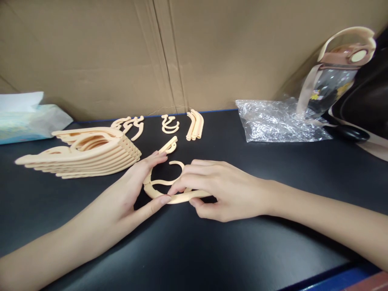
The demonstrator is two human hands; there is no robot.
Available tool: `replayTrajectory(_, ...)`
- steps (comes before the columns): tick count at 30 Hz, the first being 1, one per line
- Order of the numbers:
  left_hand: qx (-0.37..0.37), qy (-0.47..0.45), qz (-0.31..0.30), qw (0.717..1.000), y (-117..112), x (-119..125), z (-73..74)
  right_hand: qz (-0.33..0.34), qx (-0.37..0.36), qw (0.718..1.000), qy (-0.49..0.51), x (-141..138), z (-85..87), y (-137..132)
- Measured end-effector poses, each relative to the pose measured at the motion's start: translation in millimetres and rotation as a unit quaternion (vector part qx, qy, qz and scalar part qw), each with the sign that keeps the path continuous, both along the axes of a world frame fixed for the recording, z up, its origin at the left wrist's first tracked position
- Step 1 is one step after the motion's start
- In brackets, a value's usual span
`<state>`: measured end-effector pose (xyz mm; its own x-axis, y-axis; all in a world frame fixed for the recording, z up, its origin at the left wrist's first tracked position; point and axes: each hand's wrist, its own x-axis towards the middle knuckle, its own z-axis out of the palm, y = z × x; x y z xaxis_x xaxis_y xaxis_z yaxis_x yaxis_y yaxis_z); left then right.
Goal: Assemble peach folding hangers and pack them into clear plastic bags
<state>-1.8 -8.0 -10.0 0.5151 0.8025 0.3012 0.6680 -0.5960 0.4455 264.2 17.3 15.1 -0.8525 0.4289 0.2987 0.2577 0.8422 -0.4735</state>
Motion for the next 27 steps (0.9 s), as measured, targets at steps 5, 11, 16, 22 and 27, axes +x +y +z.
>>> replayTrajectory(5, -0.006, 0.023, -0.003, 1.000, 1, 3, 6.5, -0.021, 0.013, 1.000, 0.018, 2, -3.2, 4)
replayTrajectory(11, 0.005, 0.032, -0.009, 0.999, 0, 5, 7.9, -0.055, 0.017, 0.998, 0.027, 5, -6.2, 10)
replayTrajectory(16, 0.015, 0.025, 0.006, 1.000, 0, 4, 5.0, -0.081, 0.028, 0.996, 0.009, 7, -6.6, 12)
replayTrajectory(22, 0.014, 0.049, -0.008, 0.999, -1, 3, 7.2, -0.102, 0.045, 0.994, 0.007, 7, -5.3, 12)
replayTrajectory(27, 0.041, 0.019, -0.007, 0.999, 2, 4, 9.4, -0.124, 0.072, 0.990, -0.003, 8, -2.1, 14)
